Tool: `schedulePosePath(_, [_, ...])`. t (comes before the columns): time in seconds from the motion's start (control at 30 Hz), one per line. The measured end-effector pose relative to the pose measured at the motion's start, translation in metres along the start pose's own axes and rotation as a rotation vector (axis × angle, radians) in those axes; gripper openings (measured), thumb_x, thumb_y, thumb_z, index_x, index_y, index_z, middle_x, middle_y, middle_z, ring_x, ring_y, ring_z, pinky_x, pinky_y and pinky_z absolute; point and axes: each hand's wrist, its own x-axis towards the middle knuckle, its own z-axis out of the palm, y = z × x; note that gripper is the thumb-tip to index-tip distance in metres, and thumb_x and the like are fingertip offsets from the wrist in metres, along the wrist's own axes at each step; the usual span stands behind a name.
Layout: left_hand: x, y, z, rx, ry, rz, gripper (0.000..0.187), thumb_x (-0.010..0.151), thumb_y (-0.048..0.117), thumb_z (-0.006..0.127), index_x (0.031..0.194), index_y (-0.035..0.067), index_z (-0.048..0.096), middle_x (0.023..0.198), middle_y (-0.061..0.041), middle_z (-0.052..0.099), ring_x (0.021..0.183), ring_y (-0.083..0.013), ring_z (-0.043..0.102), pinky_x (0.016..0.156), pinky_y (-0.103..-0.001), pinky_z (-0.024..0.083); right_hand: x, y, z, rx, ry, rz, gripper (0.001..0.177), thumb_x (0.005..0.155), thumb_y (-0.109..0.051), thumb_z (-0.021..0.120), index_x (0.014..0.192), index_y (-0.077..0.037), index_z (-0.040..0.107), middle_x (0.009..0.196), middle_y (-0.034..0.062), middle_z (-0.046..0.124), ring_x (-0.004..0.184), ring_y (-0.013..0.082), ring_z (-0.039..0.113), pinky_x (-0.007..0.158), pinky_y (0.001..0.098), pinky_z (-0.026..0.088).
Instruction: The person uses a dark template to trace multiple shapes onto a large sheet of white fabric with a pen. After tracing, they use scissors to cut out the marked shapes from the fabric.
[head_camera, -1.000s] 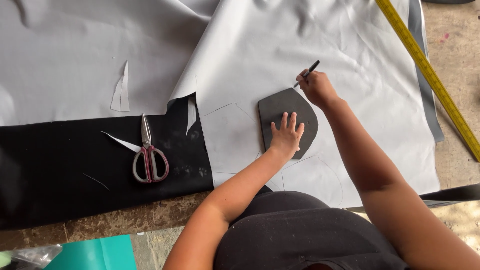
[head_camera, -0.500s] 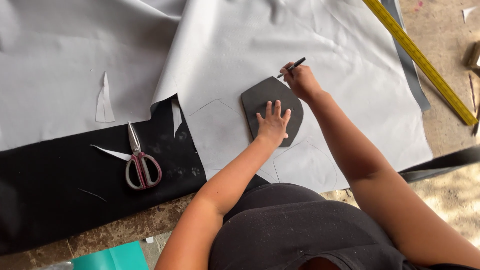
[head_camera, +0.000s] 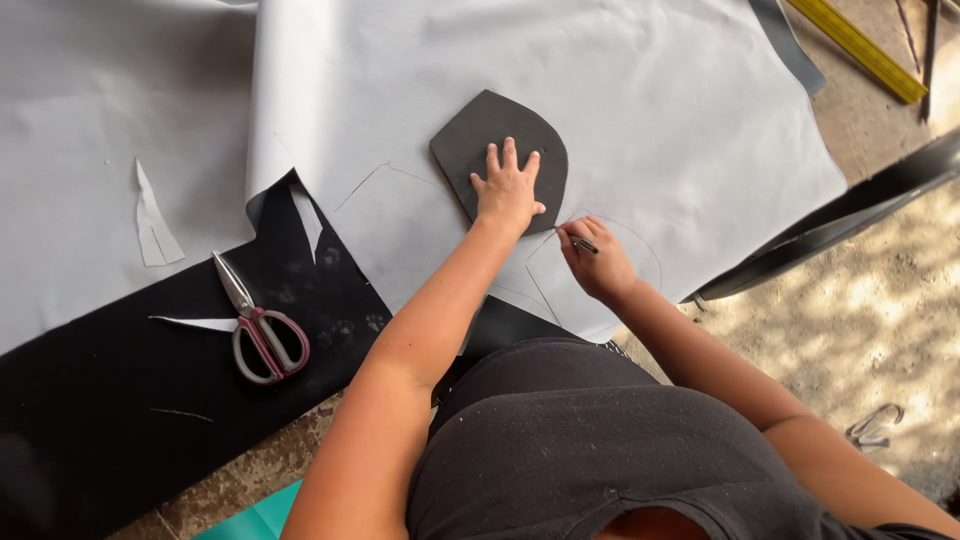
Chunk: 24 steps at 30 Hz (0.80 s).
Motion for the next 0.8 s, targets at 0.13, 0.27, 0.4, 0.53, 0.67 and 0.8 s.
schedulePosePath(0.13, [-0.002, 0.000, 0.000, -0.002, 0.011, 0.018, 0.083, 0.085, 0.041, 0.085, 0.155, 0.020, 0.045, 0.162, -0.024, 0.026, 0.151, -0.0480, 0.024, 0.105, -0.076, 0.040, 0.013, 0.016, 0.007, -0.075, -0.022, 0.034, 0.024, 0.110, -0.031, 0.055, 0.104, -0.009, 0.063, 0.076, 0.0148, 0.059, 0.075, 0.0397, 0.067, 0.067, 0.0481, 0.058])
schedulePosePath(0.27, [0.000, -0.004, -0.005, 0.011, 0.013, 0.016, 0.082, 0.085, 0.041, 0.085, 0.155, 0.022, 0.046, 0.161, -0.021, 0.029, 0.150, -0.0459, 0.027, 0.105, -0.071, 0.045, 0.022, -0.008, -0.004, 0.128, -0.007, 0.005, 0.017, 0.108, -0.020, 0.058, 0.100, -0.007, 0.065, 0.074, 0.0125, 0.063, 0.073, 0.0357, 0.067, 0.067, 0.0410, 0.056])
schedulePosePath(0.4, [0.030, -0.023, 0.025, 0.033, 0.016, 0.053, 0.087, 0.077, 0.033, 0.092, 0.152, 0.030, 0.049, 0.158, -0.018, 0.031, 0.147, -0.0444, 0.032, 0.097, -0.067, 0.053, 0.017, -0.039, 0.014, 0.288, -0.009, -0.032, 0.014, 0.106, -0.018, 0.062, 0.101, -0.007, 0.069, 0.077, 0.0096, 0.067, 0.074, 0.0291, 0.069, 0.068, 0.0356, 0.055])
schedulePosePath(0.53, [0.033, -0.033, 0.028, 0.041, -0.007, 0.093, 0.096, 0.068, 0.024, 0.097, 0.152, 0.030, 0.050, 0.159, -0.017, 0.029, 0.145, -0.0443, 0.032, 0.095, -0.065, 0.056, 0.022, -0.066, 0.040, 0.311, 0.011, -0.196, 0.011, 0.103, -0.013, 0.064, 0.099, -0.004, 0.065, 0.078, 0.0157, 0.065, 0.078, 0.0373, 0.068, 0.069, 0.0392, 0.056])
schedulePosePath(0.67, [0.032, -0.031, 0.018, 0.040, -0.024, 0.100, 0.104, 0.063, 0.017, 0.099, 0.153, 0.028, 0.049, 0.161, -0.018, 0.028, 0.146, -0.0441, 0.032, 0.096, -0.063, 0.056, 0.025, -0.056, 0.029, 0.210, 0.055, -0.223, 0.008, 0.102, -0.009, 0.065, 0.095, -0.004, 0.065, 0.076, 0.0117, 0.064, 0.074, 0.0310, 0.067, 0.069, 0.0345, 0.056])
schedulePosePath(0.8, [0.023, -0.028, 0.011, 0.031, -0.022, 0.091, 0.105, 0.061, 0.014, 0.099, 0.153, 0.027, 0.049, 0.161, -0.018, 0.028, 0.147, -0.0438, 0.032, 0.099, -0.063, 0.056, 0.008, -0.005, -0.002, 0.034, 0.086, -0.142, 0.010, 0.106, -0.017, 0.063, 0.101, -0.009, 0.065, 0.077, 0.0070, 0.063, 0.076, 0.0287, 0.067, 0.069, 0.0337, 0.057])
